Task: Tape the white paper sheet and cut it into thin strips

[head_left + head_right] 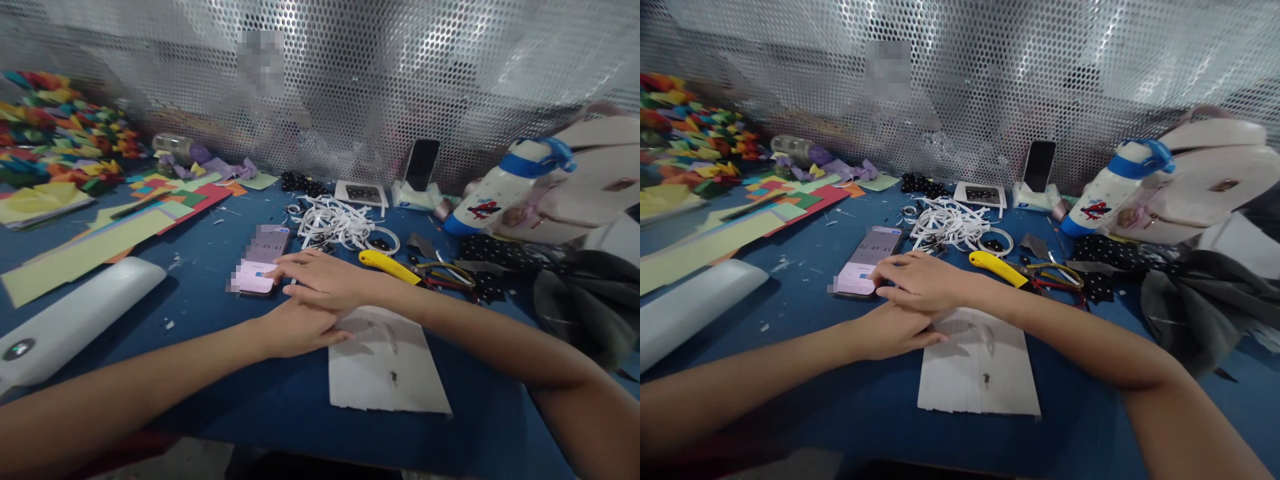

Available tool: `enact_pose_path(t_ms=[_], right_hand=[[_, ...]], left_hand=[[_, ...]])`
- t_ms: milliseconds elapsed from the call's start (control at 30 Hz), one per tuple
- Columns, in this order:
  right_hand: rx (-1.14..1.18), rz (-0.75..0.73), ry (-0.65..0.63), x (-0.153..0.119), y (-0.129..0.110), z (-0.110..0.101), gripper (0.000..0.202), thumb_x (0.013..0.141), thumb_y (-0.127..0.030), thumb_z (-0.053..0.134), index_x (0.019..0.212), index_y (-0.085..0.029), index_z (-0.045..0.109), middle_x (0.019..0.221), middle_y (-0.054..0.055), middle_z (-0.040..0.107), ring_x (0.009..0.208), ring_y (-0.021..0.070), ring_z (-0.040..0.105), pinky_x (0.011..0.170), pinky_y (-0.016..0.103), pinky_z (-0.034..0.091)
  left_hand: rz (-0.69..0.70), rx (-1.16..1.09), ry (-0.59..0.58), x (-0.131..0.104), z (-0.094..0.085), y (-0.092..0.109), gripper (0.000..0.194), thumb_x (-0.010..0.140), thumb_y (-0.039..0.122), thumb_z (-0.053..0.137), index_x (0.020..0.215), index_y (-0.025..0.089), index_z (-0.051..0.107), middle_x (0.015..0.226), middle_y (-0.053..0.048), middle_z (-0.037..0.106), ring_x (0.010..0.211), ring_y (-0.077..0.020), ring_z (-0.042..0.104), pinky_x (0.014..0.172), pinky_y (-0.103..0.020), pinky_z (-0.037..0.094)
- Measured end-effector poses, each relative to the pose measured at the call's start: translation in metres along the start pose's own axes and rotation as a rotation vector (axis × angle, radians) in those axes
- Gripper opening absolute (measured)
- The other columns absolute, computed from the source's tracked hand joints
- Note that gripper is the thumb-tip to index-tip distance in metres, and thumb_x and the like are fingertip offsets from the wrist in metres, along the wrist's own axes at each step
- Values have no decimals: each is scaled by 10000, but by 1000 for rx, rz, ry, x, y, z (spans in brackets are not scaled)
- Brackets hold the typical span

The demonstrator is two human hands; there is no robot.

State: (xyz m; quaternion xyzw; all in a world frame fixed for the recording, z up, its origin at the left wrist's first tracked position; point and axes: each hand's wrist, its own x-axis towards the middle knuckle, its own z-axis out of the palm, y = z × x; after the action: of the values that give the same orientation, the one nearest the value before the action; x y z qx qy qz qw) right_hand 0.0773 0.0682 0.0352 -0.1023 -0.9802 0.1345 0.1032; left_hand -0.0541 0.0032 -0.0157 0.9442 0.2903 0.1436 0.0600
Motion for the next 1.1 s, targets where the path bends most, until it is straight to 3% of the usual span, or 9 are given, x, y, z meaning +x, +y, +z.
enact_pose_path(t_ms=[267,400,467,600,733,833,900,1000,1100], right_hand=[[-2,85,129,-18,-7,-13,277,996,-202,409,1260,-194,494,1298,88,614,1242,222,517,1031,380,385],[-127,403,230,-48,2,-27,231,944,-194,453,1169,-193,505,1195,86,626,1079,215,581,857,315,457],[-287,657,197,-69,11,-33,214,923,-346,537,1085,-209,510,1082,62,644,929,214,611,745,308,452],[-340,825,148,-109,26,-35,309,869,-494,603,918,-200,522,919,56,650,740,227,618,548,287,344],[-320,847,110,-129,29,-28,300,869,-473,614,982,-207,531,949,43,650,779,224,634,549,276,353],[-364,809,190,-132,18,-26,289,888,-407,605,1061,-188,528,1076,91,603,926,248,615,606,288,399],[-331,725,226,-132,4,-27,245,905,-379,593,1047,-187,540,1077,93,592,923,234,601,634,289,412],[-66,646,71,-132,-23,-26,266,937,-464,555,876,-206,568,808,10,608,719,167,572,607,268,379],[-99,623,3,-133,-44,-18,328,859,-497,644,780,-193,552,749,8,607,737,185,566,599,278,325]], left_hand=[[74,-27,-30,4,-6,-3,432,955,389,597,1259,82,587,1288,-176,618,1210,-325,583,1009,-411,479],[113,-47,-37,8,-9,-3,585,967,384,586,1454,122,395,1500,-156,427,1407,-300,381,1162,-441,328],[125,-58,-37,9,-10,-3,599,990,377,549,1496,151,323,1540,-135,373,1441,-265,328,1208,-437,249],[128,-83,-30,10,-11,-3,580,1005,406,512,1498,170,318,1527,-130,395,1432,-246,349,1220,-441,229],[139,-104,-21,11,-13,1,568,1005,374,518,1502,199,306,1516,-121,411,1423,-244,363,1207,-471,256],[156,-114,-14,12,-15,6,538,1004,348,521,1486,205,329,1492,-120,437,1408,-244,379,1200,-486,261],[162,-114,-6,12,-15,8,498,995,325,537,1450,196,381,1445,-125,480,1374,-253,415,1185,-489,288],[160,-103,11,13,-17,10,398,981,274,552,1359,179,473,1331,-122,553,1283,-263,486,1138,-472,353],[153,-84,23,13,-19,11,293,981,247,536,1262,161,532,1227,-117,588,1180,-264,528,1065,-444,422]])
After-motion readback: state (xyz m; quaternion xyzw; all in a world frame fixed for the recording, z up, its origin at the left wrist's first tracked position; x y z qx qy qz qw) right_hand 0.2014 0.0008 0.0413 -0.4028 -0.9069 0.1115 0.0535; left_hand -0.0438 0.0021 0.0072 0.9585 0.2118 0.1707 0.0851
